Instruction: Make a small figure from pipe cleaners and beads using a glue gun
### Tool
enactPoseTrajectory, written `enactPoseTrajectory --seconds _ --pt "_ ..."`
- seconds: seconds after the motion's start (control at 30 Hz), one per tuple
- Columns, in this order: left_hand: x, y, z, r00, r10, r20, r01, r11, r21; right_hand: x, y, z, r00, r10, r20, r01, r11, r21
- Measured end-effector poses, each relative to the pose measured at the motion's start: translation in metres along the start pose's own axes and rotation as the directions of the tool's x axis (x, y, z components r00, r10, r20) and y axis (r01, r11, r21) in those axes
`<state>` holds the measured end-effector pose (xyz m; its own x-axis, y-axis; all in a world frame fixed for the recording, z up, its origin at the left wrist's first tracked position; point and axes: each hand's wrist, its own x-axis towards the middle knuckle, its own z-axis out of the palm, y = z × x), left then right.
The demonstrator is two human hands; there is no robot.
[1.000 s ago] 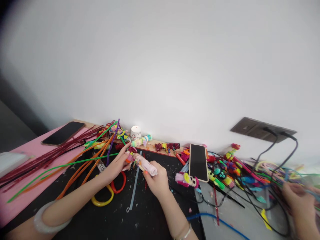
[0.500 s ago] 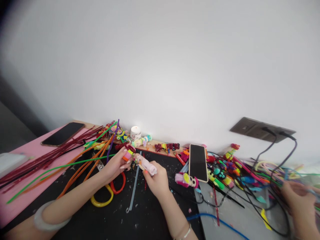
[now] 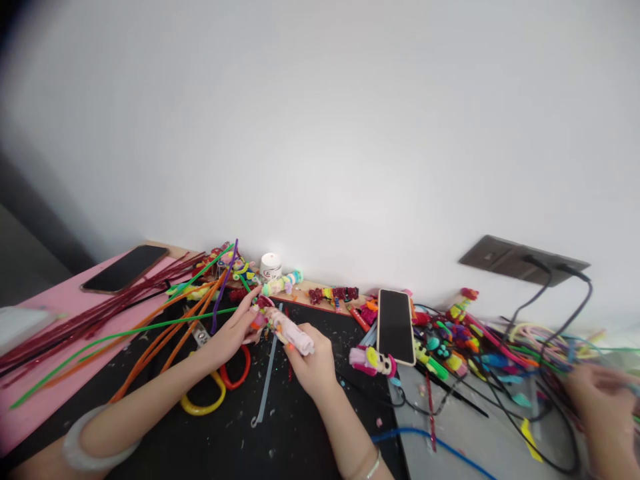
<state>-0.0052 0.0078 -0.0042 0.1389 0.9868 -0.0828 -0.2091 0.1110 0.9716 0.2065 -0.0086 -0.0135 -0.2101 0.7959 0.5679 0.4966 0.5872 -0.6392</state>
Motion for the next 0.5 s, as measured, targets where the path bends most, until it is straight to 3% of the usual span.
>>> enactPoseTrajectory --seconds 0.2,0.5 --pt "-0.0025 0.0067 0.0012 1.0 0.004 0.01 -0.004 1.0 -0.002 -0.0011 0.0023 0.0017 1.0 0.012 0.008 -0.012 1.0 -0.003" --pt "0.0022 0.0093 0.0034 0.999 -0.052 -0.002 0.05 0.969 -0.24 -0.002 0.0059 0.0025 0.999 0.052 0.015 -0.052 0.999 -0.012"
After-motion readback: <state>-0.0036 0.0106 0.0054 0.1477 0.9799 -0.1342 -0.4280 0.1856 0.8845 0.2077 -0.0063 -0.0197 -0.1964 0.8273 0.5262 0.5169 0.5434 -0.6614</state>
